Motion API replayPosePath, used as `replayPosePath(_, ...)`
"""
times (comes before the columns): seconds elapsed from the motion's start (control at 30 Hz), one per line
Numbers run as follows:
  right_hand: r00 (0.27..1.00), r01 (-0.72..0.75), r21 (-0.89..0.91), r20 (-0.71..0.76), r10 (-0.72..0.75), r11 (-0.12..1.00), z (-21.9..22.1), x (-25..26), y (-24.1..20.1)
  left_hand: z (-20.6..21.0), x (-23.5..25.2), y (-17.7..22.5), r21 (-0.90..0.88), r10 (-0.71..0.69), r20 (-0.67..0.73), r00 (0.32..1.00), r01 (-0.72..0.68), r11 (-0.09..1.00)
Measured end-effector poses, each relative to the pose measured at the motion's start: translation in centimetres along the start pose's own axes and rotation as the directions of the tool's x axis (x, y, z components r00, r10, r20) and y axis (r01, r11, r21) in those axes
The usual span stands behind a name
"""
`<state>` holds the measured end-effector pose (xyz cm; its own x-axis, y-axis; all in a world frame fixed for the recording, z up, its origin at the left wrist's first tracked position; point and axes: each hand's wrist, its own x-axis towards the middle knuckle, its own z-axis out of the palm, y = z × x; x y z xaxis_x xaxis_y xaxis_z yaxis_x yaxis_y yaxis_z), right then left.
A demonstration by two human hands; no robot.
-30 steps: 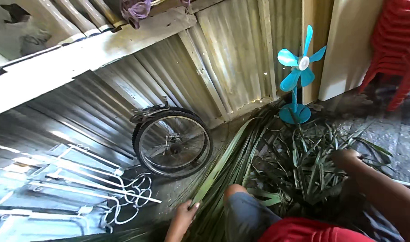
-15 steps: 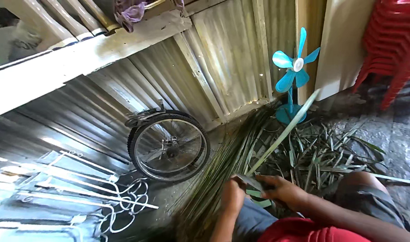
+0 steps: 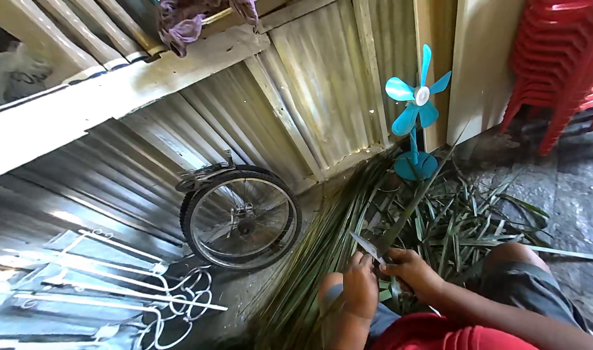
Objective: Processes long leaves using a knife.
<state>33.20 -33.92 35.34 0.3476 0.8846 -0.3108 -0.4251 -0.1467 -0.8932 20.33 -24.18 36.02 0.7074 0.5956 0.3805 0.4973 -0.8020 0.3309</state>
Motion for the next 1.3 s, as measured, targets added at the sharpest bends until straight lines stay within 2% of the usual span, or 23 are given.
replayPosePath(0.07, 0.999, 0.016, -0.057, -0.041, -0.018, 0.998, 0.0, 0.2, 0.2, 0.7, -0.4, -0.2, 0.051, 0.043, -0.04, 0.998, -0.041, 0.998)
replayPosePath(0.23, 0.994, -0.002, 0.004, -0.11, 0.003, 1.0, 0.6, 0.1, 0.3, 1.6, -0.7, -0.4, 0.12, 0.122, -0.122, 0.985, -0.107, 0.987)
replayPosePath(0.33, 0.976, 0.066, -0.003, -0.21, -0.065, 0.998, 0.5, 0.7, 0.2, 1.7, -0.8, -0.3, 0.132, 0.146, -0.152, 0.978, -0.126, 0.983)
replayPosePath(0.4, 0.965, 0.066, 0.062, -0.26, -0.048, 0.996, -0.2, 1.3, -0.2, 1.7, -1.1, -0.3, 0.118, 0.142, -0.166, 0.976, -0.123, 0.985)
replayPosePath(0.5, 0.965, 0.065, 0.212, -0.261, -0.008, 0.975, -1.0, 1.7, -0.7, 1.8, -1.4, -0.8, 0.116, 0.152, -0.19, 0.97, -0.132, 0.984)
replayPosePath(0.73, 0.929, 0.135, 0.322, -0.37, -0.007, 0.937, -4.0, 3.4, -2.1, 0.1, -2.8, -2.7, 0.158, 0.167, -0.193, 0.967, -0.138, 0.978)
replayPosePath(1.07, 0.868, 0.256, 0.283, -0.487, -0.091, 0.924, -8.5, 4.4, -3.3, -2.5, -5.8, -7.1, -0.018, 0.097, -0.133, 0.986, -0.101, 0.995)
replayPosePath(1.3, 0.795, 0.31, 0.304, -0.602, -0.07, 0.901, -13.2, 4.6, -4.2, -5.3, -8.5, -10.9, 0.065, 0.046, -0.087, 0.995, -0.041, 0.997)
